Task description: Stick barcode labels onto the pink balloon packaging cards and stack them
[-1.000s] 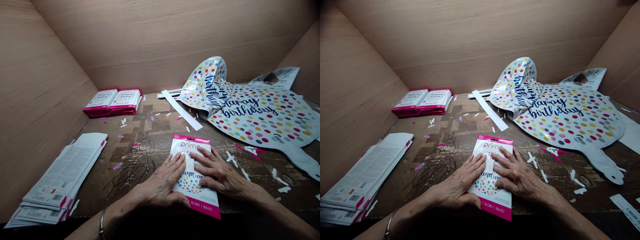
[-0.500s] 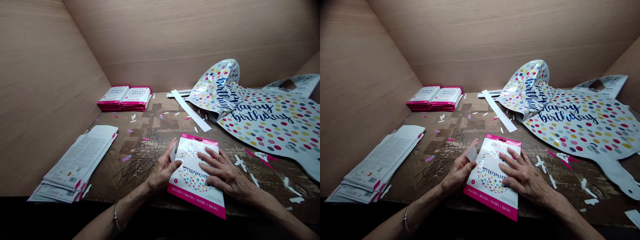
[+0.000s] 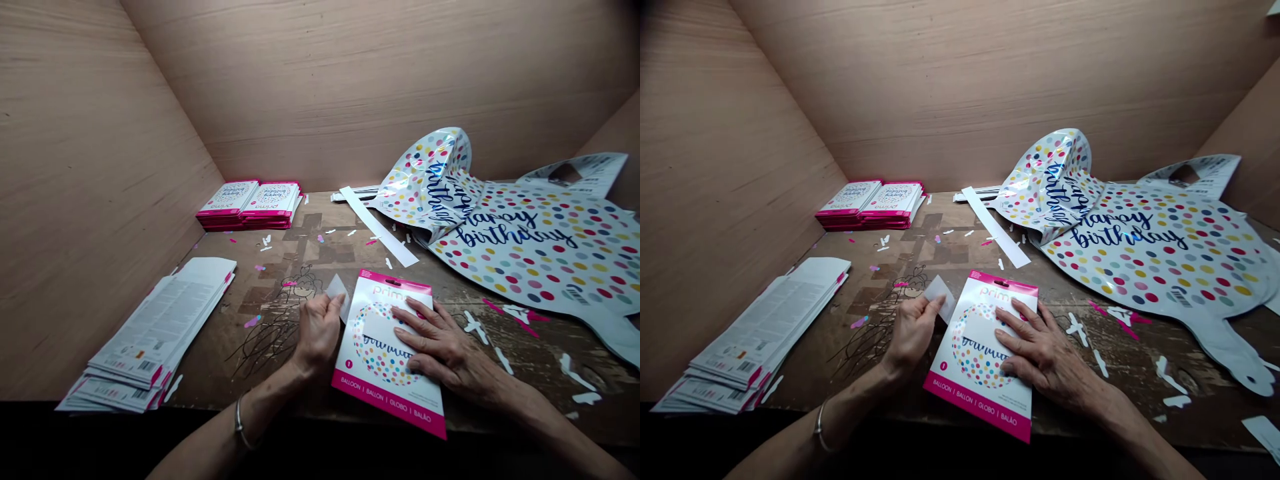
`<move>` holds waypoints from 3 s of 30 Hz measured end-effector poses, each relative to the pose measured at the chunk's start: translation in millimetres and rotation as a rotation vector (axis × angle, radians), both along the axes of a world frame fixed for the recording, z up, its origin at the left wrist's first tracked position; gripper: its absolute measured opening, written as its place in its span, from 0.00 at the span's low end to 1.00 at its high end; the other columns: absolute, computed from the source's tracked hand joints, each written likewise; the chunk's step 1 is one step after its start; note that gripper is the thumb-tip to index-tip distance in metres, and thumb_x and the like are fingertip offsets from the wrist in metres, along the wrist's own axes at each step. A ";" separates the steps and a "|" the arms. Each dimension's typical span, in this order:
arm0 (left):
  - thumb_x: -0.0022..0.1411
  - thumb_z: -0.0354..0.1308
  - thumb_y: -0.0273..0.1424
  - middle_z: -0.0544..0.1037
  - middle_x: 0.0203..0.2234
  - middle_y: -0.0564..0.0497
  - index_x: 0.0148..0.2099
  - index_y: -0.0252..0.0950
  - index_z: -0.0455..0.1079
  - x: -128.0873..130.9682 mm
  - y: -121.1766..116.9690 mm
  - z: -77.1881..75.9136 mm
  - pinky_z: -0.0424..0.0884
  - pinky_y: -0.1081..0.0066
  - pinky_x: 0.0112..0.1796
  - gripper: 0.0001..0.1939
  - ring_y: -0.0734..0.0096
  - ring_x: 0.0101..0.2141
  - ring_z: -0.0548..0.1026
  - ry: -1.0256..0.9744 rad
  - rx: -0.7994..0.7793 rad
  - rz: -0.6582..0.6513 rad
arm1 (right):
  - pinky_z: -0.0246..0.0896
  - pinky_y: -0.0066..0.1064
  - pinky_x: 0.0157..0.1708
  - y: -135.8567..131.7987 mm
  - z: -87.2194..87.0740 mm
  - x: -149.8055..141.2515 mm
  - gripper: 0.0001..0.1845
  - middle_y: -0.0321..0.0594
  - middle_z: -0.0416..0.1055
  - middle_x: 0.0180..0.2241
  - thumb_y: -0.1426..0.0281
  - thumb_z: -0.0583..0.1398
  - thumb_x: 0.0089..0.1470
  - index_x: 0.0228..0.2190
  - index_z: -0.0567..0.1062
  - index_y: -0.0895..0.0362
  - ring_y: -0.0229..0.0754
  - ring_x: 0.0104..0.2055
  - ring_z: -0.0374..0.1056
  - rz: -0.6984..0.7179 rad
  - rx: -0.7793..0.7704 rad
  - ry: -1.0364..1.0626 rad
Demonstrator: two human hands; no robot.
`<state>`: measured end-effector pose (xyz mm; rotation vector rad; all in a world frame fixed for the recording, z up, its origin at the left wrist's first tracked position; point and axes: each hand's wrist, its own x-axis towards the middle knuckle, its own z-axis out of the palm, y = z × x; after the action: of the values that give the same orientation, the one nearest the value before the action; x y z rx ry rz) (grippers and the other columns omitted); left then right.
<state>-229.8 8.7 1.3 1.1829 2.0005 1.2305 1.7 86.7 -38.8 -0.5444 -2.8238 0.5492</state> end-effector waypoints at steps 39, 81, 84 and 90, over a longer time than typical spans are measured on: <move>0.65 0.42 0.38 0.55 0.59 0.37 0.63 0.29 0.47 -12.6 -37.5 -32.9 0.50 0.46 0.56 0.28 0.55 0.61 0.48 0.772 0.185 -0.859 | 0.27 0.59 0.57 -1.8 20.7 -13.3 0.19 0.37 0.53 0.60 0.56 0.48 0.59 0.47 0.69 0.48 0.53 0.63 0.38 0.025 -0.065 -0.104; 0.55 0.47 0.53 0.51 0.59 0.30 0.61 0.22 0.49 16.8 -45.3 -20.8 0.55 0.50 0.55 0.44 0.49 0.60 0.45 0.899 0.036 -0.894 | 0.19 0.57 0.58 -20.7 7.3 10.0 0.25 0.39 0.60 0.56 0.60 0.51 0.58 0.56 0.60 0.52 0.52 0.64 0.37 -0.006 0.123 -0.049; 0.57 0.46 0.52 0.51 0.59 0.30 0.61 0.22 0.50 16.6 -42.4 -17.0 0.56 0.51 0.55 0.42 0.49 0.60 0.45 0.897 0.018 -0.904 | 0.19 0.58 0.58 -20.0 13.0 5.3 0.25 0.40 0.60 0.56 0.61 0.50 0.59 0.57 0.58 0.51 0.51 0.64 0.38 -0.014 0.048 -0.058; 0.57 0.49 0.50 0.58 0.57 0.33 0.62 0.27 0.49 9.6 -34.1 -17.6 0.62 0.55 0.52 0.40 0.50 0.57 0.55 0.998 0.170 -0.910 | 0.20 0.57 0.58 -20.7 26.4 -0.1 0.21 0.36 0.60 0.56 0.61 0.48 0.60 0.54 0.62 0.49 0.47 0.64 0.35 -0.068 -0.113 -0.065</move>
<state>-220.2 -25.4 -16.3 2.7309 1.4639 0.3185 1.6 66.0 -12.4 -0.6890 -2.8354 0.6926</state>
